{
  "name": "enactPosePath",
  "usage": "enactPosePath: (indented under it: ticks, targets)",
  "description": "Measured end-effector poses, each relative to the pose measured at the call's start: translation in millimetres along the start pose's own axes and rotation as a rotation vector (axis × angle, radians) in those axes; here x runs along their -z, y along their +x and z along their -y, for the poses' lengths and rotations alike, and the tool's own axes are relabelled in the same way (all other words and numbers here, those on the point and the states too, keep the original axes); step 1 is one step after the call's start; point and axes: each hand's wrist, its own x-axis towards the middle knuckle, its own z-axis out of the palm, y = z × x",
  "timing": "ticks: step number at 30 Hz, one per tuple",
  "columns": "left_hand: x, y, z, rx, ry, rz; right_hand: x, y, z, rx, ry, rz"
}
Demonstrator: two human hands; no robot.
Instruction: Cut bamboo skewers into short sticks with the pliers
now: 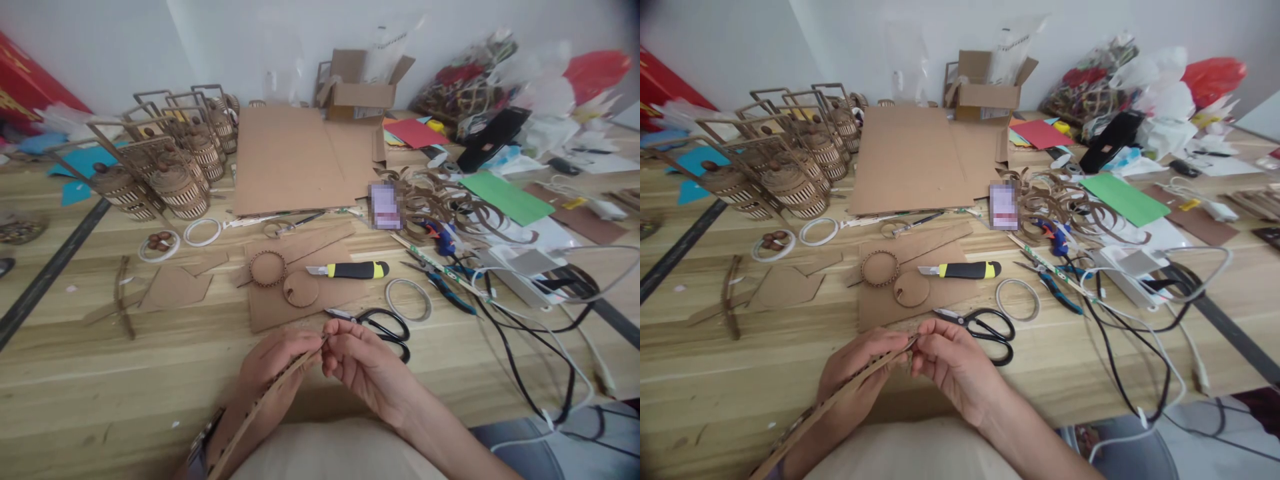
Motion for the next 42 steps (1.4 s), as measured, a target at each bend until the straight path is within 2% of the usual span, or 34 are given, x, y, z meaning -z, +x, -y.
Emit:
enactPosePath:
  ticks: [4, 11, 18, 25, 28, 32, 35, 38, 42]
  targets:
    - [-0.3, 0, 1, -0.022, -0.005, -0.015, 0, 0, -1, 0.013, 0.000, -0.003]
    - [-1.2, -5, 4, 0.016, -0.065, 0.044, 3, 1, -2, -0.011, 0.027, -0.006]
    - [-3.2, 1, -1, -0.034, -0.043, -0.015, 1, 1, -2, -0.023, 0.046, -0.023]
    - [-4.2, -2, -2, 0.108, -0.039, -0.044, 3, 1, -3, 0.001, -0.012, -0.009]
    - [-6.0, -6, -1, 0.229, -0.067, -0.096, 4, -1, -4, 0.171, -0.243, -0.046]
    - [-8.6, -9, 1, 0.352, -0.095, -0.138, 8, -7, -2, 0.649, -0.863, -0.225]
    - [-9.2, -8, 0, 0.355, -0.080, -0.134, 10, -8, 0, 0.930, -1.249, -0.228]
    - [-8.6, -7, -2, 0.341, -0.054, -0.114, 11, -7, 1, 1.068, -1.437, -0.188]
    - [-8.1, -7, -3, 0.342, -0.034, -0.080, 13, -5, 0, 1.127, -1.583, -0.169]
